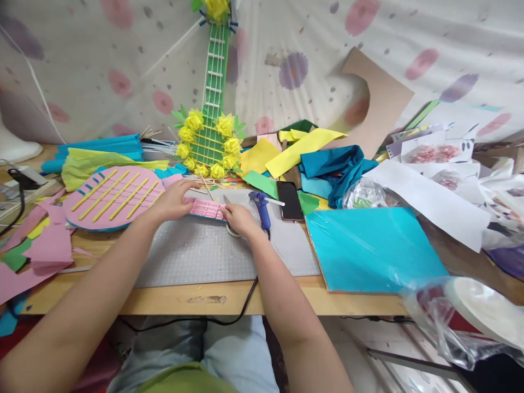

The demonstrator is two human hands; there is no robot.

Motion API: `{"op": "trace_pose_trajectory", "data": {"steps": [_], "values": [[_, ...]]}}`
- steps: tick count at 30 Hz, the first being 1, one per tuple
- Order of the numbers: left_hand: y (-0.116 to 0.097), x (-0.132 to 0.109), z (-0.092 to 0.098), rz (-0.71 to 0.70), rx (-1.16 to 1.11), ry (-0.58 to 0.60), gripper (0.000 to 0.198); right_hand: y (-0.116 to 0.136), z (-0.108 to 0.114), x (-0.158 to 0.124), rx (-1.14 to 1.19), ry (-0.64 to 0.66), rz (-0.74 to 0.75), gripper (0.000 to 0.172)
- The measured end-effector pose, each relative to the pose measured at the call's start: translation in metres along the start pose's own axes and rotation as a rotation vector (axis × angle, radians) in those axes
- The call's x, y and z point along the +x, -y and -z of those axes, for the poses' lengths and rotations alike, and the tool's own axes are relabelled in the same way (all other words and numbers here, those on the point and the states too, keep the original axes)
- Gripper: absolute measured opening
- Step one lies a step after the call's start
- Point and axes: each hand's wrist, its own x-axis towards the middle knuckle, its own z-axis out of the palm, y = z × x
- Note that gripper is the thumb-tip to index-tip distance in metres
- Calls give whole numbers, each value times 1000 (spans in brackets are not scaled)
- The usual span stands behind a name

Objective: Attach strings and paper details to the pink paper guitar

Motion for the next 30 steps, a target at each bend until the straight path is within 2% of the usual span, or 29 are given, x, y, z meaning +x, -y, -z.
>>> {"op": "trace_pose_trajectory", "data": {"steps": [2, 3, 6, 9, 13, 19, 22, 24, 30], "values": [[-11, -1, -9, 20, -50, -154, 32, -2, -2, -1, 11, -14, 37, 33], [-14, -3, -14, 8, -60, -184, 27, -3, -3, -1, 19, -18, 54, 33], [-15, -8, -26, -98, -85, -134, 23, -3, -2, -2, 32, -19, 89, 35], [-9, -13, -33, -144, -110, -77, 23, -1, 0, -4, 2, -18, 81, 36], [-5, -15, -36, -146, -95, -68, 24, -1, 4, -5, -73, -2, 2, 38], [-20, -17, -40, -120, -104, -143, 31, -3, 5, -7, -105, 10, -16, 36], [-29, -17, -46, -172, -107, -100, 35, -1, 6, -9, -116, 7, -11, 36], [-33, -17, -51, -196, -80, -71, 44, 0, 6, -9, -125, 1, -14, 36], [-36, -13, -58, -153, 7, -53, 56, 3, 6, -10, -160, -20, -48, 36]]}}
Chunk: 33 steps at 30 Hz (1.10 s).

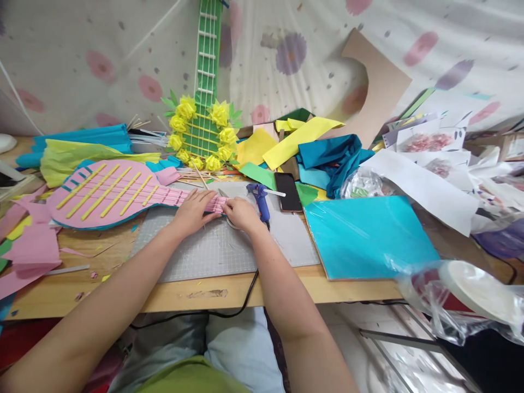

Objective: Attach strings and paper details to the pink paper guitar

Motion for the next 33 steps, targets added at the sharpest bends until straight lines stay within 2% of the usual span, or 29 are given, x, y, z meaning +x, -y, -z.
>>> {"op": "trace_pose_trajectory", "data": {"steps": [5, 12, 15, 19, 22, 28, 33], "values": [[-3, 0, 2, 22, 43, 12, 54, 1, 4, -4, 21, 27, -82, 38], [-14, -2, 5, -13, 37, -35, 48, 1, 3, -3, -10, 36, -77, 38], [-19, -2, -1, 1, 53, -47, 47, 1, 3, -3, -24, 42, -69, 36], [-23, -2, -13, 62, 100, -26, 55, 2, 4, -3, -34, 46, -66, 37], [-24, -3, -17, 53, 112, -9, 58, 2, 3, -4, -42, 43, -59, 38], [-24, -2, -8, 24, 111, -67, 50, 1, -2, -2, -39, 19, -46, 38], [-19, -3, -5, 14, 129, -115, 46, 4, -8, -1, 28, -61, -7, 42]]}}
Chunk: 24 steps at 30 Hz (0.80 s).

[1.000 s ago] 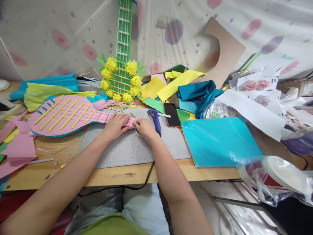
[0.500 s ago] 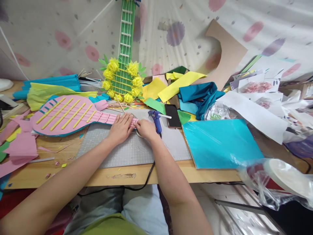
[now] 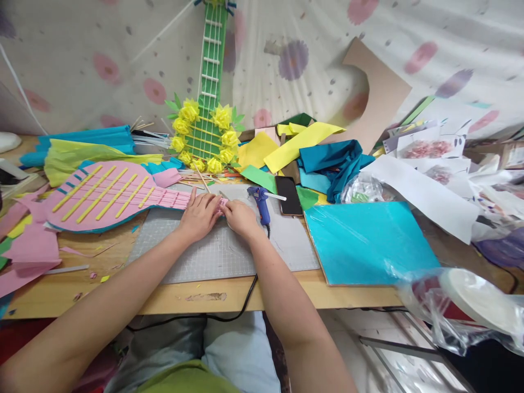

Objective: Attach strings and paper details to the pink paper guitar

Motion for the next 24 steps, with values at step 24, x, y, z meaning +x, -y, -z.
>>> {"op": "trace_pose_trajectory", "data": {"steps": [24], "values": [[-3, -2, 14, 243, -95, 144, 26, 10, 0, -4, 60, 35, -24, 40]]}}
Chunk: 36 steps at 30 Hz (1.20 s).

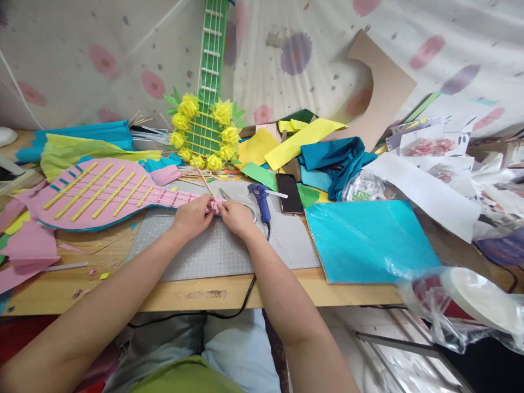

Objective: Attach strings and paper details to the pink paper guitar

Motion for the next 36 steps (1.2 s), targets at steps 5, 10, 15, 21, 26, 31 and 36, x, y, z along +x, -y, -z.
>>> {"op": "trace_pose_trajectory", "data": {"steps": [5, 10, 15, 21, 26, 31, 36], "values": [[0, 0, 1, -19, 29, -52, 28, 3, 2, 0, 36, -5, -53, 39], [-1, 1, -5, -89, -33, -34, 19, 1, 1, 2, 115, 56, -78, 42], [0, 0, -6, -109, -142, -67, 15, -5, 1, 2, 108, 14, 5, 38], [5, 3, -3, -42, -249, -140, 19, -11, 4, 4, 7, 24, 141, 36], [8, 5, -2, -46, -136, -78, 18, -8, 2, 1, -115, 16, 142, 31], [7, 4, -2, -40, -87, -2, 13, -7, 2, -1, -145, 13, 125, 28], [6, 5, -1, -70, -66, 14, 15, -5, 4, -1, -163, 31, 115, 26]]}}
